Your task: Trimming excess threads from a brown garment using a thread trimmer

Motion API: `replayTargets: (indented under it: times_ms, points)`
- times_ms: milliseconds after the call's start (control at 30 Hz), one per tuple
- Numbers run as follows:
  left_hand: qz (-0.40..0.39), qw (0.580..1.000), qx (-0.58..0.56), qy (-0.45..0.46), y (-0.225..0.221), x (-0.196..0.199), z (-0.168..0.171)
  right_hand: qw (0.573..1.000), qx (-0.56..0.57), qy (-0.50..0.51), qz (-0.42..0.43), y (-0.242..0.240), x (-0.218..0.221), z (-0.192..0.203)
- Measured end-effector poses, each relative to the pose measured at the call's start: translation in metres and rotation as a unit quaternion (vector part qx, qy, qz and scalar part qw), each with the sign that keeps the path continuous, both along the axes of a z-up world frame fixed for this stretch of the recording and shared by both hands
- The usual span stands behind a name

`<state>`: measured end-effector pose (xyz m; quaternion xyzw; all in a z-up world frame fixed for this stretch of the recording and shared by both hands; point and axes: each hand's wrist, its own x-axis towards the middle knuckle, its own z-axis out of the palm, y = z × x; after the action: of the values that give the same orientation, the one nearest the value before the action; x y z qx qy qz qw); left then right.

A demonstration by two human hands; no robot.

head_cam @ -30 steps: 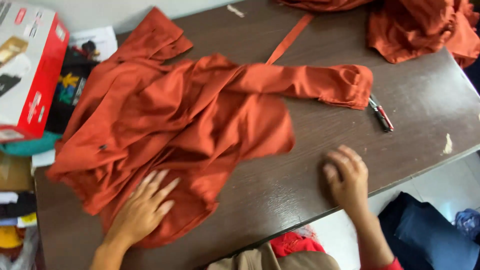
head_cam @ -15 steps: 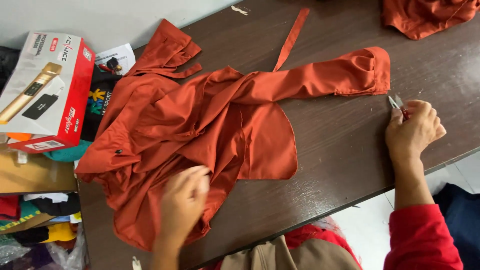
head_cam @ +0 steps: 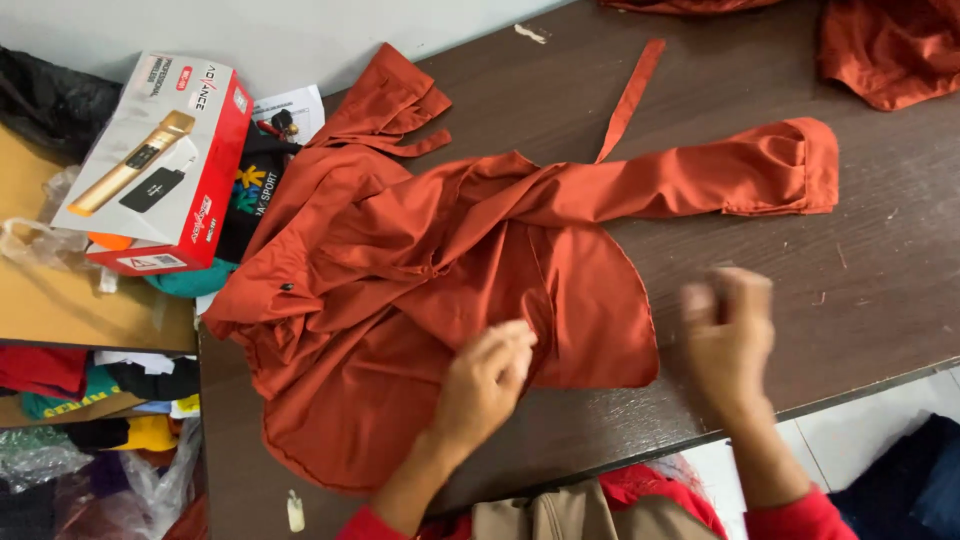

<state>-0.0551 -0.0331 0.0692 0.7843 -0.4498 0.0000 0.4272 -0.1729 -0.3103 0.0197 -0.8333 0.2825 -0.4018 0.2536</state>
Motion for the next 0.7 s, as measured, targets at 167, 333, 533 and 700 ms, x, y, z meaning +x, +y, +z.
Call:
replayTargets:
  times_ms: [167,333,533,700]
  points:
    - [0.103,0.972,0.19,-0.091,0.015,0.051,-0.022,0.954,-0.07,0.285,0.064,0.068,0.034,0.009]
    - [0.1,0.965,0.174,-0.168,0.047,0.074,-0.052,0.938,-0.162,0.304,0.038,0.048,0.017,-0.02]
    - [0.151,0.978,0.05,-0.133,0.021,0.074,-0.044,0.936,-0.164,0.309,0.046,0.044,0.013,-0.022]
    - [0.131,0.974,0.107,-0.15,-0.002,0.103,-0.076,0.936,-0.162,0.308,0.051,0.044,0.013,-0.02]
